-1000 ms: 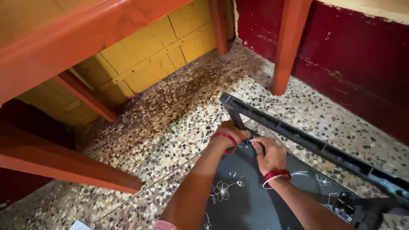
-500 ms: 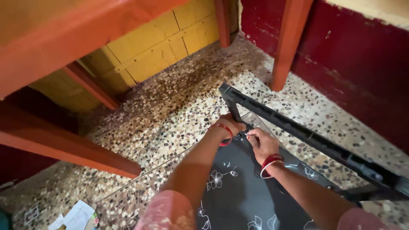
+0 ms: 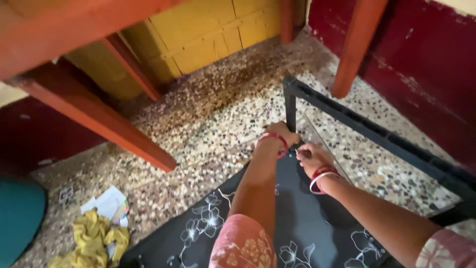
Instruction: The person attaches a black metal frame to the underside of a black tabletop with white floral patterns. They align the frame and insert screws by hand to secure it, working on one corner at a time.
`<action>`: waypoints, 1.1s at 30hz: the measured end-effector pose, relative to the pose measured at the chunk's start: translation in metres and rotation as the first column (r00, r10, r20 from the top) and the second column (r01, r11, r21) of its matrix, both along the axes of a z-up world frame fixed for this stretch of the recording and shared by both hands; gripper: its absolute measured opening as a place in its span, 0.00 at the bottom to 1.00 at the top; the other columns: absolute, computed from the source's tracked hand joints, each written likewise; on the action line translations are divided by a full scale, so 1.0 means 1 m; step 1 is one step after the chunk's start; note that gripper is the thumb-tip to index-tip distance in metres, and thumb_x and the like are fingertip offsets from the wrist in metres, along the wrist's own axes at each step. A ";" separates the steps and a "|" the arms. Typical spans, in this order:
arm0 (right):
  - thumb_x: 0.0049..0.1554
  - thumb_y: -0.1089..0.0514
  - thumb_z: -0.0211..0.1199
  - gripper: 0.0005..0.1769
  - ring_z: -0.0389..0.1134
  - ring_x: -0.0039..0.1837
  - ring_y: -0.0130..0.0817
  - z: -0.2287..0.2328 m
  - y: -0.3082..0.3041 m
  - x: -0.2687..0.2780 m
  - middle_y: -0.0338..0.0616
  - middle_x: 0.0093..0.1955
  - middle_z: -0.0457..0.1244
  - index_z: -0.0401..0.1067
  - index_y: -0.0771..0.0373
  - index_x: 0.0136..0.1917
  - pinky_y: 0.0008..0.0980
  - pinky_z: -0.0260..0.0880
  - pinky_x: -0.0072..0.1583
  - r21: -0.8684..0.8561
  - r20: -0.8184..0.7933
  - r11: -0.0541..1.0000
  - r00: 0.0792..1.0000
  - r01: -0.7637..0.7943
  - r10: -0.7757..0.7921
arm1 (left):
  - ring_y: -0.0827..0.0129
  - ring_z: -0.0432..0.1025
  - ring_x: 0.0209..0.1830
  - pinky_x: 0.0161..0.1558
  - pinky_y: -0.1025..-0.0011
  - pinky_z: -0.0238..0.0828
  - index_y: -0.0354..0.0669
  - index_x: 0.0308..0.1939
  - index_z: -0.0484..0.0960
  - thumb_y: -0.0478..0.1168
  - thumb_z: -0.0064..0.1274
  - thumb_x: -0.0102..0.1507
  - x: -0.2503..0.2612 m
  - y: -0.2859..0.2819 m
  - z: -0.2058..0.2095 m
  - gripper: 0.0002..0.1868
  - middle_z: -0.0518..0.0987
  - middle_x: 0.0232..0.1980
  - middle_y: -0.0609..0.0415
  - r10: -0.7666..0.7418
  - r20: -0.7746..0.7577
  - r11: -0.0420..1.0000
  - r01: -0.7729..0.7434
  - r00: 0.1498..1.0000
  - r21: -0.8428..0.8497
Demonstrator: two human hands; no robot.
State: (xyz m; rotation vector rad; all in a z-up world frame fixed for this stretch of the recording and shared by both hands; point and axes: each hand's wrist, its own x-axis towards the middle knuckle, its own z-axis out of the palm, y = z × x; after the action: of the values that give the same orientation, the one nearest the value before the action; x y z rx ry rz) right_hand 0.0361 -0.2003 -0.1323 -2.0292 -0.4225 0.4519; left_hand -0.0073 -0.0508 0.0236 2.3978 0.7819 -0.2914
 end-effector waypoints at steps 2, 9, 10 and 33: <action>0.58 0.58 0.64 0.07 0.70 0.38 0.31 -0.002 -0.008 -0.016 0.44 0.38 0.70 0.77 0.63 0.46 0.33 0.71 0.43 0.049 -0.034 0.997 0.997 -0.065 0.067 | 0.49 0.80 0.54 0.55 0.58 0.77 0.39 0.47 0.88 0.53 0.58 0.52 -0.012 -0.009 -0.012 0.27 0.85 0.50 0.37 -0.029 -0.016 0.999 0.029 0.999 0.028; 0.57 0.57 0.66 0.07 0.71 0.37 0.30 0.039 -0.019 -0.041 0.42 0.38 0.72 0.79 0.63 0.44 0.33 0.72 0.42 0.172 -0.127 0.984 0.992 0.046 -0.024 | 0.48 0.79 0.51 0.55 0.56 0.74 0.40 0.45 0.88 0.58 0.60 0.50 -0.024 -0.013 -0.014 0.29 0.83 0.49 0.39 -0.026 0.043 0.997 0.023 0.999 0.078; 0.57 0.57 0.66 0.07 0.71 0.37 0.30 0.043 -0.020 -0.047 0.42 0.38 0.72 0.79 0.62 0.44 0.33 0.72 0.42 0.127 -0.112 0.990 0.993 0.054 -0.040 | 0.47 0.79 0.50 0.54 0.56 0.75 0.39 0.44 0.88 0.62 0.59 0.52 -0.027 -0.012 -0.016 0.31 0.83 0.47 0.37 -0.078 0.039 0.993 0.075 0.996 0.089; 0.58 0.55 0.69 0.08 0.71 0.39 0.36 0.078 -0.019 -0.052 0.48 0.37 0.72 0.81 0.61 0.43 0.36 0.67 0.43 -0.053 0.194 0.998 0.981 0.039 -0.028 | 0.41 0.78 0.47 0.54 0.53 0.72 0.40 0.43 0.88 0.59 0.59 0.59 -0.057 -0.035 0.002 0.25 0.83 0.41 0.32 0.068 0.375 0.982 -0.127 0.924 0.136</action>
State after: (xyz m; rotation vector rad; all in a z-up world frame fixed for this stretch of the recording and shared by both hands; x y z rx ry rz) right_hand -0.0161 -0.2190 -0.0544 -2.1403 -0.4972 0.2485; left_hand -0.0646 -0.0863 0.0253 2.4440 0.7655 0.2693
